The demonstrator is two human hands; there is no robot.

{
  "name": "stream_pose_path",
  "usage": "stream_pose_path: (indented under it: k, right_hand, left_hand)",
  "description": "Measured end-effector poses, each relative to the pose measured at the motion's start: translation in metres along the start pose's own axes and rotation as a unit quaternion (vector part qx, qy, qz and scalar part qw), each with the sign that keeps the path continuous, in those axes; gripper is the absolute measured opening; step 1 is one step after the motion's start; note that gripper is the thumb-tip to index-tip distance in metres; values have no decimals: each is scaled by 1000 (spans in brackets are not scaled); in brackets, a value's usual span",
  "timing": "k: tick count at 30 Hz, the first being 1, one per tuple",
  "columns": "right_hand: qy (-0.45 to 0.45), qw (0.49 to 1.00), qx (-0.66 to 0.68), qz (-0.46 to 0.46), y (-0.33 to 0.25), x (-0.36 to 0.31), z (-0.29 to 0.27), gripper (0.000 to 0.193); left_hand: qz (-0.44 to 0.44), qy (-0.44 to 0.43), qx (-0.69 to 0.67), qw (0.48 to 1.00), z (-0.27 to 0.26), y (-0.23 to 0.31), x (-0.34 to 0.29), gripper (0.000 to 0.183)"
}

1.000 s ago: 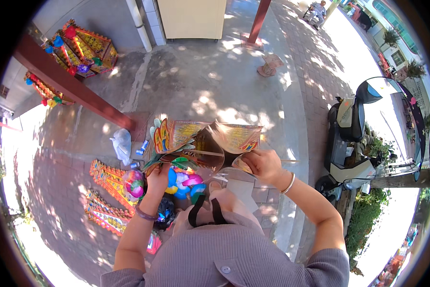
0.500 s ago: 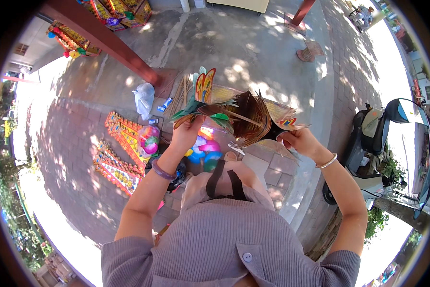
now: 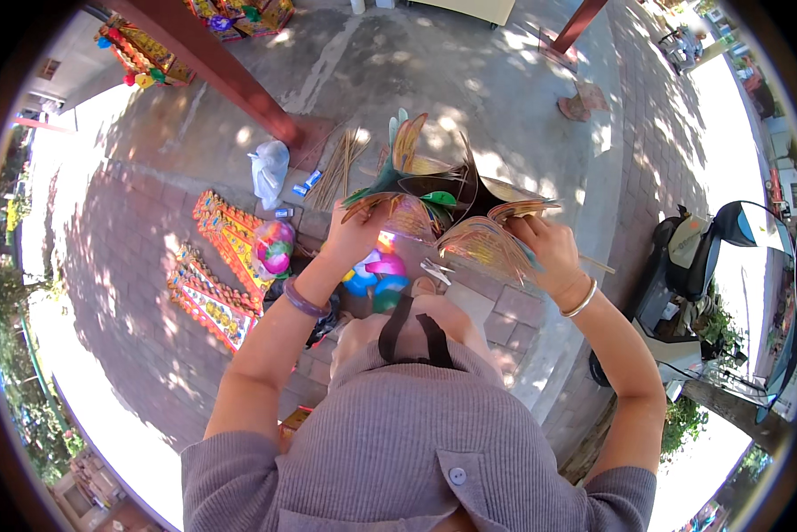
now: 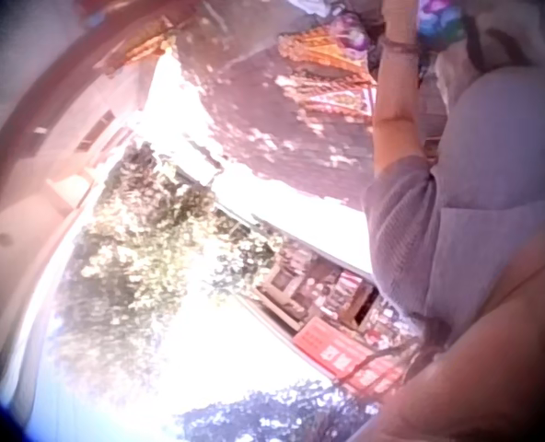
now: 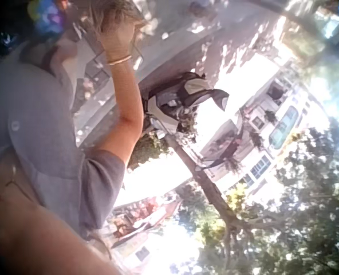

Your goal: The person assembles large, decorated paper and bamboo structures by fitting sections together and attaching colorful paper flowers to the frame.

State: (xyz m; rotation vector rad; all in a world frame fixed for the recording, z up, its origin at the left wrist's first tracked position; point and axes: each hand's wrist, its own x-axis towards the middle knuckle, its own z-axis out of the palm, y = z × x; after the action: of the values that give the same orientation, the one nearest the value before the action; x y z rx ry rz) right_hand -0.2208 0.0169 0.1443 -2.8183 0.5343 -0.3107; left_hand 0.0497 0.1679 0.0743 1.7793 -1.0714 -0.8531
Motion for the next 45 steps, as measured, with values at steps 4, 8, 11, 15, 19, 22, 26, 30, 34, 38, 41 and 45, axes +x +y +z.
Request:
stream_pose_path:
  k: [4, 8, 11, 15, 19, 22, 26, 30, 34, 38, 41, 45]
  right_hand:
    - [58, 998, 12, 9, 5, 5, 6, 18]
    - [53, 998, 0, 18, 13, 8, -23, 18]
    - [43, 997, -31, 63, 33, -15, -39, 14]
    - [42, 981, 37, 185, 47, -35, -39, 10]
    - [71, 979, 67, 181, 56, -30, -27, 12]
    - [65, 976, 88, 188, 59, -25, -26, 13]
    - [52, 969, 145, 195, 71, -31, -22, 14]
    - [16, 967, 146, 207, 68, -27, -27, 14]
    - [47, 975, 119, 183, 70, -24, -20, 15]
    - [81, 978, 169, 92, 90, -28, 3, 26]
    - [80, 968, 225, 77, 106, -31, 9, 37]
    - [90, 952, 243, 161, 105, -30, -8, 34]
  left_hand:
    - [8, 32, -8, 999, 2, 6, 5, 21]
    - [58, 106, -78, 990, -6, -17, 11, 18]
    - [94, 219, -91, 967, -10, -13, 18, 13]
    - [69, 196, -66, 976, 9, -8, -19, 21]
    - [143, 29, -57, 988, 61, 43, -29, 52]
    - [140, 37, -115, 983, 76, 40, -5, 63]
    - [89, -34, -291, 952, 83, 48, 11, 63]
    - [35, -99, -390, 915, 94, 56, 19, 53]
    - [-31, -147, -352, 924, 104, 54, 25, 31]
    - [0, -204, -333, 920, 122, 62, 29, 30]
    - [55, -224, -261, 937, 131, 76, 30, 34]
    - [22, -220, -259, 940, 128, 74, 38, 33]
